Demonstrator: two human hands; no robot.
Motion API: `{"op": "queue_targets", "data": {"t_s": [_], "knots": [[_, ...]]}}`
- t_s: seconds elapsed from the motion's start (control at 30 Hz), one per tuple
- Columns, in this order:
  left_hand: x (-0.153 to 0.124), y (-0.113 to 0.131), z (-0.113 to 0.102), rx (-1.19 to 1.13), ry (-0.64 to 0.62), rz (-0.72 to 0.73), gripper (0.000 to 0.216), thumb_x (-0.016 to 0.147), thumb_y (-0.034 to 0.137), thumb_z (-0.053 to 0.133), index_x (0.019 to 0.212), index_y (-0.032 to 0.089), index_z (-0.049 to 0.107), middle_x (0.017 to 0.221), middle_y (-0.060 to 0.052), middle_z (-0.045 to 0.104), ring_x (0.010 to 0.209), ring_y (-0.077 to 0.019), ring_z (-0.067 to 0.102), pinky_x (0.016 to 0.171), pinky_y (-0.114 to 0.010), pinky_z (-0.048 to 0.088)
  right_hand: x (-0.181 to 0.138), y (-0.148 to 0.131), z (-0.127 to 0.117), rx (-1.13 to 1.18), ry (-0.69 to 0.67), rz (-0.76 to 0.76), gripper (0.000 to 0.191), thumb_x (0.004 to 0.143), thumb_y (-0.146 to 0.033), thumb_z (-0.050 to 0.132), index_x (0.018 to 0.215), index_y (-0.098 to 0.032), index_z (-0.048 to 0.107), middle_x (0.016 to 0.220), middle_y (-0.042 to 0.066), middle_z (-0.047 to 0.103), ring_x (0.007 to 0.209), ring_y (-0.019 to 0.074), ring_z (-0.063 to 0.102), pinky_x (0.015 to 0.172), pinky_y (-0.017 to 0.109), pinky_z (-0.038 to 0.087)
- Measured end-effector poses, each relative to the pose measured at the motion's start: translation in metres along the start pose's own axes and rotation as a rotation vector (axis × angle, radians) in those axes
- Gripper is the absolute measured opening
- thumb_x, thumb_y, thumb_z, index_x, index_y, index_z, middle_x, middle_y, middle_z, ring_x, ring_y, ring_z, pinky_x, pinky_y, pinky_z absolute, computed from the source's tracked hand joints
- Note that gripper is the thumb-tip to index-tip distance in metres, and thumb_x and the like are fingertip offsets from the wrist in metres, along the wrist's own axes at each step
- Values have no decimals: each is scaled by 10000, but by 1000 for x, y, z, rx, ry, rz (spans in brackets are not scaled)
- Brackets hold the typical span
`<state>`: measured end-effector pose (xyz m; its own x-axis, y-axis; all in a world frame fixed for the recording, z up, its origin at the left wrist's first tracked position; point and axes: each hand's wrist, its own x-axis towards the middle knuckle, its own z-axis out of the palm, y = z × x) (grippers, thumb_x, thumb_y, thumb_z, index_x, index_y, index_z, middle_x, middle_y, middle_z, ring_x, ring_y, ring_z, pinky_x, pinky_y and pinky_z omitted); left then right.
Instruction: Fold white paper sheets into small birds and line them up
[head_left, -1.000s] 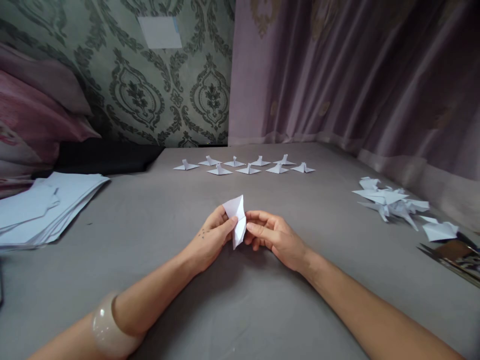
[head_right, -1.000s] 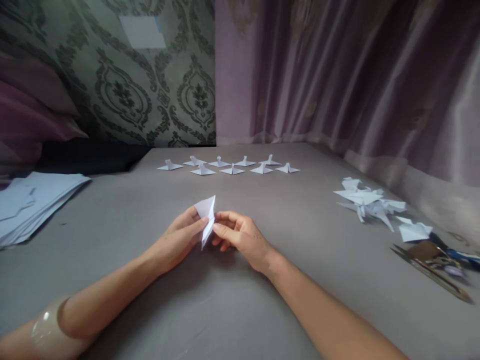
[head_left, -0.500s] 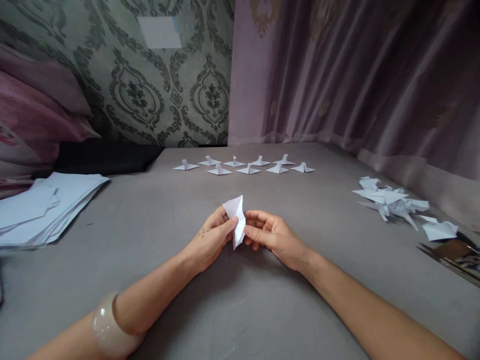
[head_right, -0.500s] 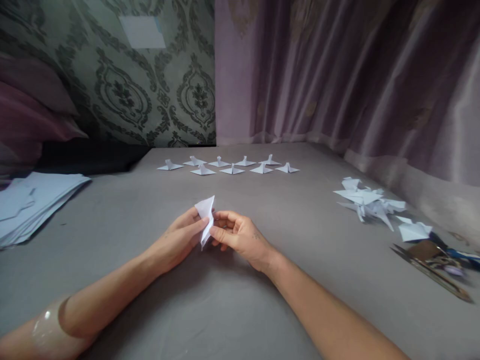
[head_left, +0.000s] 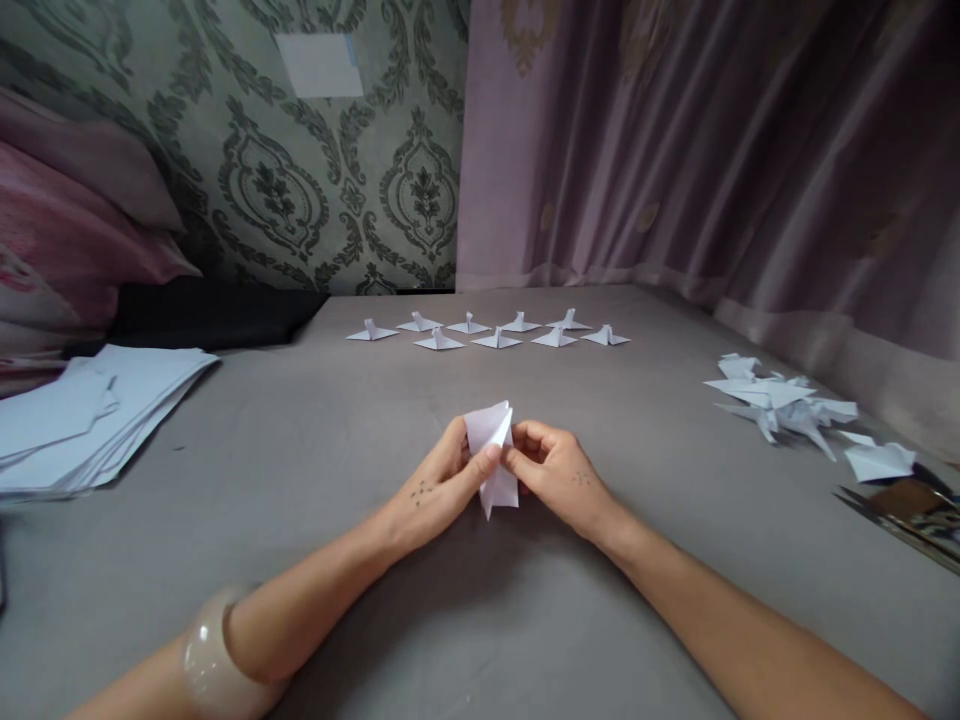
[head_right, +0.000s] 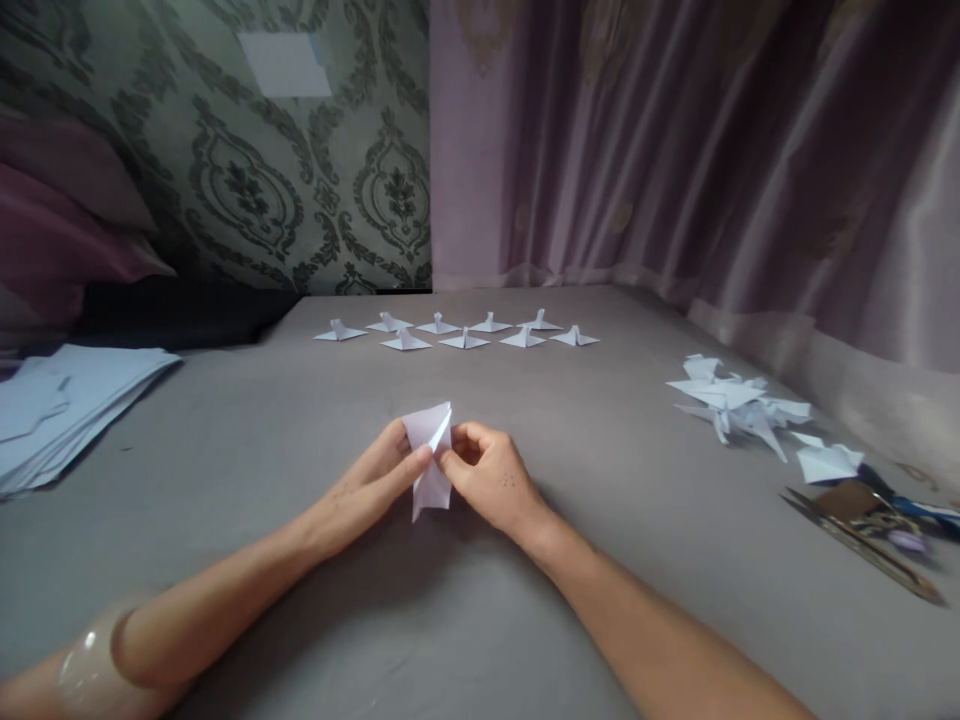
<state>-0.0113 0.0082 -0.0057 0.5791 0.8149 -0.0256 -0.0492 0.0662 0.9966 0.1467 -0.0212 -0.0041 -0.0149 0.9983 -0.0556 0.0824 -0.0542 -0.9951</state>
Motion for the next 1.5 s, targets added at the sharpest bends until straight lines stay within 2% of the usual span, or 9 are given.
{"op": "queue_targets", "data": {"t_s": [0.13,0.2,0.5,0.6,0.73,1.07,1.2,1.37,1.5], "knots": [[-1,0,0,2,79,-61,866,686,326,751,1383,227,248,1245,-144,506,1055,-261,557,854,-359,459,0,8,-1,-135,104,-53,63,717,-241,591,726,-179,596,659,-11,611,608,124,553,577,246,433],[1,0,1,4,132,-103,950,635,302,785,1393,223,217,1249,-161,494,1019,-266,577,837,-373,470,0,10,0,-207,147,-68,54,720,-238,582,720,-186,599,634,-17,600,581,120,536,551,239,421],[4,-2,0,210,438,-5,497,676,411,730,1033,183,471,976,-64,546,925,-211,558,760,-318,454,-1,7,2,-387,339,-201,158,752,-326,599,668,-202,549,579,-18,555,515,111,491,512,234,388],[2,0,3,203,338,6,368,717,434,692,887,176,491,873,-45,578,835,-192,575,736,-319,449,-3,5,3,-405,346,-230,147,757,-316,602,679,-204,547,578,-18,556,519,113,500,518,235,395],[2,4,9,55,190,10,409,692,385,726,978,168,530,997,-87,598,955,-223,573,788,-338,463,-6,2,5,-375,272,-239,148,779,-318,595,696,-207,542,584,-22,555,529,111,503,527,232,401],[8,1,-4,-112,372,-130,289,741,364,639,906,134,585,812,-62,678,692,-175,625,628,-267,462,9,9,-11,-164,232,-65,258,761,-426,614,746,-171,579,648,-3,583,522,102,485,505,239,398],[9,-4,-10,82,440,-148,369,748,328,622,1050,158,495,778,-40,674,671,-175,636,596,-267,471,15,18,-21,-273,254,-23,240,759,-403,602,797,-166,597,689,11,627,555,113,530,545,246,423],[5,-5,-14,568,400,-97,373,826,342,493,1155,182,419,698,6,617,628,-157,578,570,-261,419,10,19,-20,-596,257,-67,239,793,-291,564,1022,-229,538,722,-20,647,581,121,550,565,242,410],[2,-9,-17,897,360,-7,400,843,257,433,1231,189,367,651,35,542,605,-148,526,588,-267,393,7,17,-17,-824,213,-157,170,831,-233,522,994,-242,570,824,-1,642,675,137,573,628,258,416]]}}
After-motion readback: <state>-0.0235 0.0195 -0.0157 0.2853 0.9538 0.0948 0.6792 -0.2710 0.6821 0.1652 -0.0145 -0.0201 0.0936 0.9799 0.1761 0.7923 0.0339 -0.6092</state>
